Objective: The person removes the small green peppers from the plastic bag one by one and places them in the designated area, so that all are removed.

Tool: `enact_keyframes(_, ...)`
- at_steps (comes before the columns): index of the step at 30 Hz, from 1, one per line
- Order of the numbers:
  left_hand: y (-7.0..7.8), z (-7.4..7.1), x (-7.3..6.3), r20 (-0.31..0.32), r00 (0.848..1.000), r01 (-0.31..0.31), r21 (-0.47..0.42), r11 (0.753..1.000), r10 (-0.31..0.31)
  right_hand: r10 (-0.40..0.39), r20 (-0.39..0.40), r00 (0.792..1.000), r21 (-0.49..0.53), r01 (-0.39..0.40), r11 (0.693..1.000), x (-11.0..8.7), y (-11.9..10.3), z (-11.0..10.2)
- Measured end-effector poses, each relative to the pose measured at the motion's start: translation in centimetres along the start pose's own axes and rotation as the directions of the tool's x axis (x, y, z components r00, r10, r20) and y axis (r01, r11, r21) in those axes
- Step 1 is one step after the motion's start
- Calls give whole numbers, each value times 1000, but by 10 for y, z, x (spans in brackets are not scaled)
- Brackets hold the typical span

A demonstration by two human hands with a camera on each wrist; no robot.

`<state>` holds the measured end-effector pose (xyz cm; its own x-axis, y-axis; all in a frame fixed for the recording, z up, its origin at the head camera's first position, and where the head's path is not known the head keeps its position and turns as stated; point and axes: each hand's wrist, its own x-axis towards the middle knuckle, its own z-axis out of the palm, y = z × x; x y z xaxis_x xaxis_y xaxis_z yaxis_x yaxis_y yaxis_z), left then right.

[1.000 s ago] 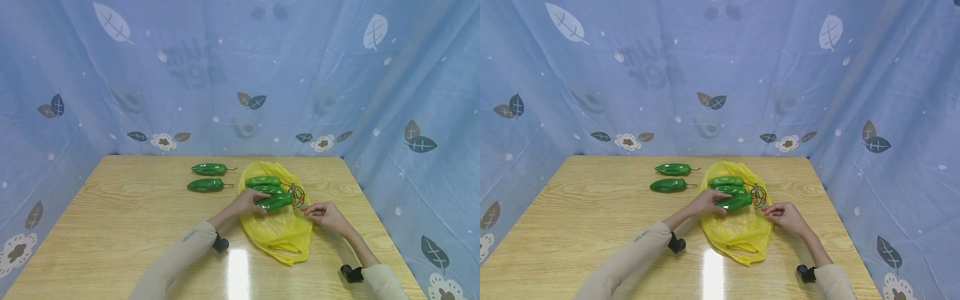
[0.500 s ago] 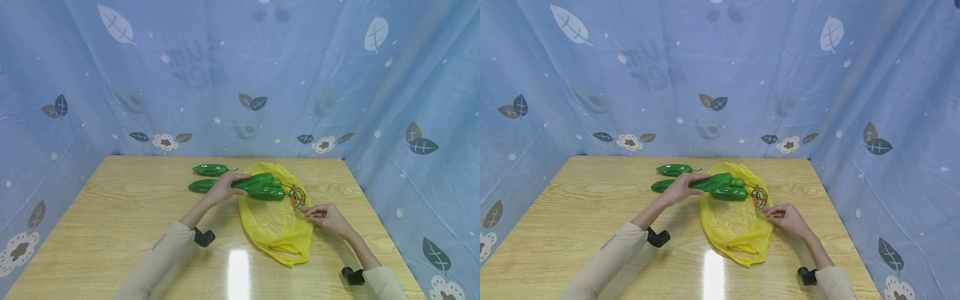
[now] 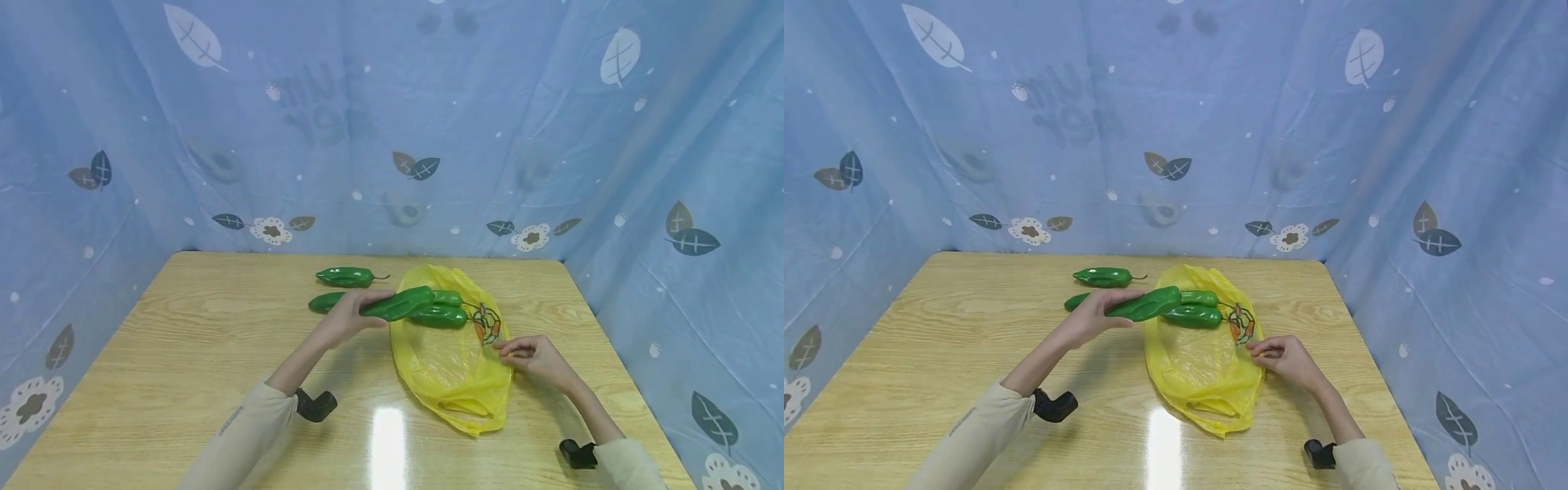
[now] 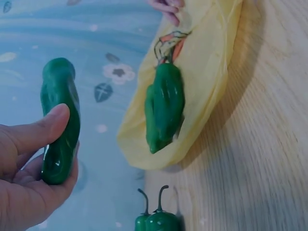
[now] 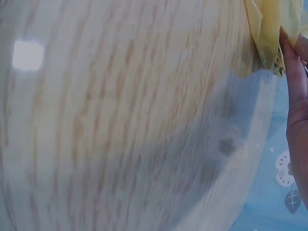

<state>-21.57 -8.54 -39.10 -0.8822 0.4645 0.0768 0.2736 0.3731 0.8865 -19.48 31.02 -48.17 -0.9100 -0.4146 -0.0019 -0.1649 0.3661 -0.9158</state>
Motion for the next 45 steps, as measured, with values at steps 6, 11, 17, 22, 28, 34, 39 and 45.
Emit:
enact_keyframes(6,5,-1,-16,19,1000,23,37,999,-24,13,-5,1000,-21,-13,1000,-1,1,0)
enact_keyframes(11,7,-2,-28,44,999,12,61,998,-15,16,-7,1000,-18,-16,1000,-1,0,-1)
enact_keyframes(17,10,-2,-43,67,998,1,96,995,-8,24,-5,1000,-11,-24,1000,-2,0,0)
enact_keyframes(22,14,0,-55,81,996,37,100,994,-45,20,-8,1000,-5,-20,1000,-2,0,0)
enact_keyframes(28,14,3,-66,108,992,50,73,996,-57,18,-9,1000,10,-18,1000,-2,2,0)
enact_keyframes(34,7,4,-80,112,992,53,14,999,-54,9,-13,1000,3,-9,1000,-2,2,1)
enact_keyframes(39,-1,7,-95,138,987,86,-34,996,-81,6,-11,1000,3,-6,1000,-2,1,2)
enact_keyframes(45,-11,15,-106,137,986,105,-83,991,-93,-2,-9,1000,17,2,1000,-1,2,1)
